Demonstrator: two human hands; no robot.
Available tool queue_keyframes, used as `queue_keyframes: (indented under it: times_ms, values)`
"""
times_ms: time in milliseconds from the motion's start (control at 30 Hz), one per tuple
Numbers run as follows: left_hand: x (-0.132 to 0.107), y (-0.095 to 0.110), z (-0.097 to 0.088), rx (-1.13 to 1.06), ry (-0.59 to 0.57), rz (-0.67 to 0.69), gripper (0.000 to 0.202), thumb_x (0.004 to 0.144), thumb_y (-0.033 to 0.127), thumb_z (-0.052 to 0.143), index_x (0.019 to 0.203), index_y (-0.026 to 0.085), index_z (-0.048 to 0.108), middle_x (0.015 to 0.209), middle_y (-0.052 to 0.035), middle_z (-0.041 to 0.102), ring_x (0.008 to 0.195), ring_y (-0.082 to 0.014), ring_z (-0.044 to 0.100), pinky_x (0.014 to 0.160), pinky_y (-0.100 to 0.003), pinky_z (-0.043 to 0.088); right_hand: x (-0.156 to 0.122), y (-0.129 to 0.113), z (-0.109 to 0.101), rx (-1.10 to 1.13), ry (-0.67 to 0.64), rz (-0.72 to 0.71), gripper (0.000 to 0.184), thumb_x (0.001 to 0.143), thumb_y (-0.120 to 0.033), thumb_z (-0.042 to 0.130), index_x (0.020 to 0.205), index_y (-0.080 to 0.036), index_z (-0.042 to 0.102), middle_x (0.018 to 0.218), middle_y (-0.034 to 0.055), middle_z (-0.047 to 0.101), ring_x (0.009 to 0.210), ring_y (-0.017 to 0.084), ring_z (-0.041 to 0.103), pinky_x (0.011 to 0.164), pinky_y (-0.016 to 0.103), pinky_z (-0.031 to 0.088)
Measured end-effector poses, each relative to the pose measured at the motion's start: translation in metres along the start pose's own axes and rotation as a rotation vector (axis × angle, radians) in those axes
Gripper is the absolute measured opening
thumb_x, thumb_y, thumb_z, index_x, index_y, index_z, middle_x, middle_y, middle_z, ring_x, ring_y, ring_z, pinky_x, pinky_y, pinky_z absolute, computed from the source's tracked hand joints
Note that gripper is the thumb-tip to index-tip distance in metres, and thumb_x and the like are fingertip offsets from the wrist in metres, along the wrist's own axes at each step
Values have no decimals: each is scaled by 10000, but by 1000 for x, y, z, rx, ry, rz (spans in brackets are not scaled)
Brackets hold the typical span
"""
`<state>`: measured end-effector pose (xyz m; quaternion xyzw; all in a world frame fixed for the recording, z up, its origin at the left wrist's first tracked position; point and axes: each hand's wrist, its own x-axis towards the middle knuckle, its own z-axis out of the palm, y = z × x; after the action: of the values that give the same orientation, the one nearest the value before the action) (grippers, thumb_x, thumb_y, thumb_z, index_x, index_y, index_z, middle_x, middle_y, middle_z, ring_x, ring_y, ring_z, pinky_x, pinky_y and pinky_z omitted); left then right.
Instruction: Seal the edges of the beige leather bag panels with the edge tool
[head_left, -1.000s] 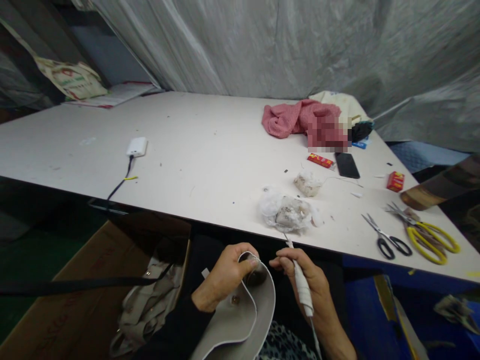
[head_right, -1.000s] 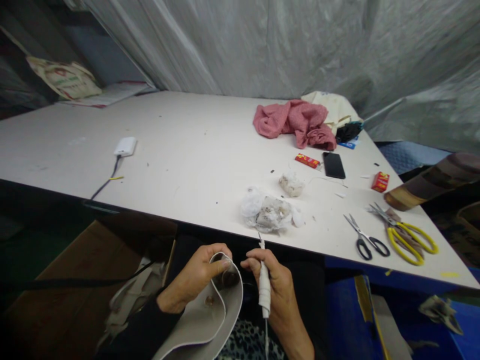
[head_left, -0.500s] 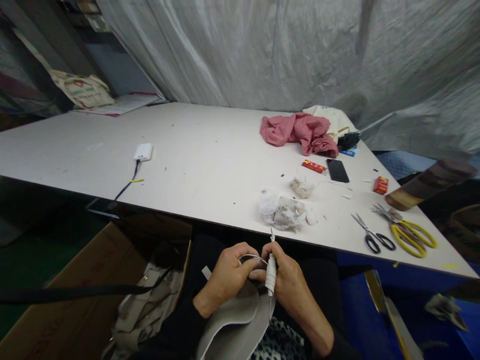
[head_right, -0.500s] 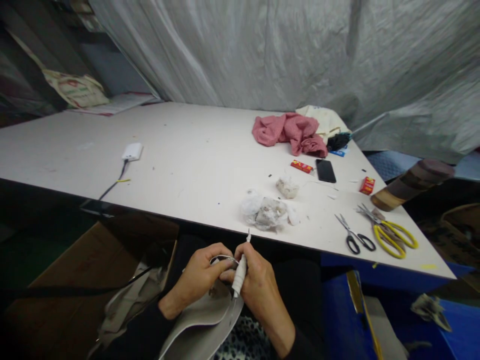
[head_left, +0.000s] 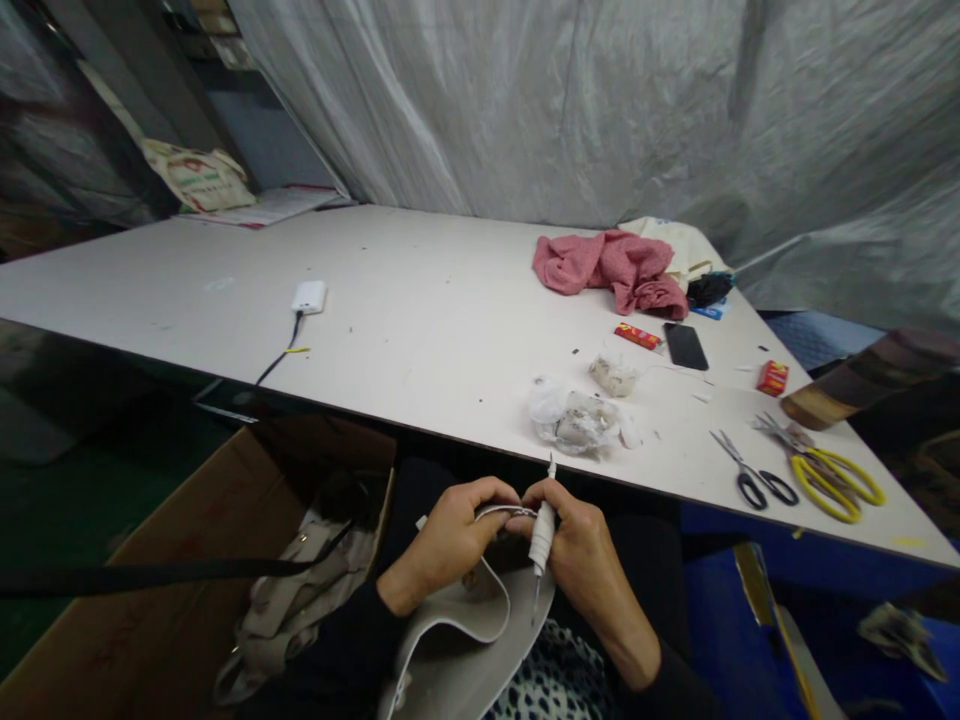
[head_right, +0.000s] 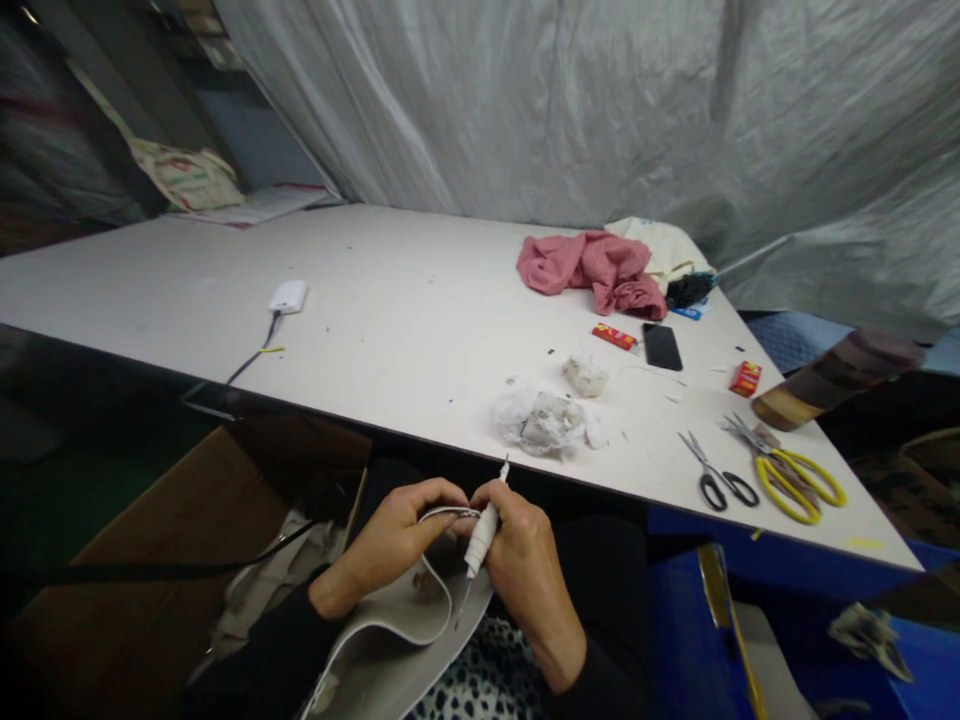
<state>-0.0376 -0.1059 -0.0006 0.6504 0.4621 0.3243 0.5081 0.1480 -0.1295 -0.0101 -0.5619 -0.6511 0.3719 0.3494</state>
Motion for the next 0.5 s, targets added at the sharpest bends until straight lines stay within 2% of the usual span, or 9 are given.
queue_keyframes:
  times_ms: [200,367,500]
  values:
    - [-2,-17,-3,-220,36,35,188,786,170,728,973,160,708,956,-60,716,919,-216,689,867,-341,544,-6,7,3,-131,-3,-29,193,940,-405,653,866,-243,726,779,6,686,710,180,626,645,257,415]
    - [-6,-18,-8,-220,28,61,158,822,227,739,958,146,748,988,-84,715,951,-228,681,889,-354,543,-8,12,6,-181,35,-88,213,939,-420,638,873,-244,736,780,12,686,728,187,638,663,264,418]
    - [-17,-19,-22,-216,110,48,154,838,203,727,979,149,756,1012,-84,734,990,-230,684,931,-355,529,-5,11,8,-202,35,-80,242,937,-437,633,832,-242,730,754,14,671,713,187,624,652,267,414]
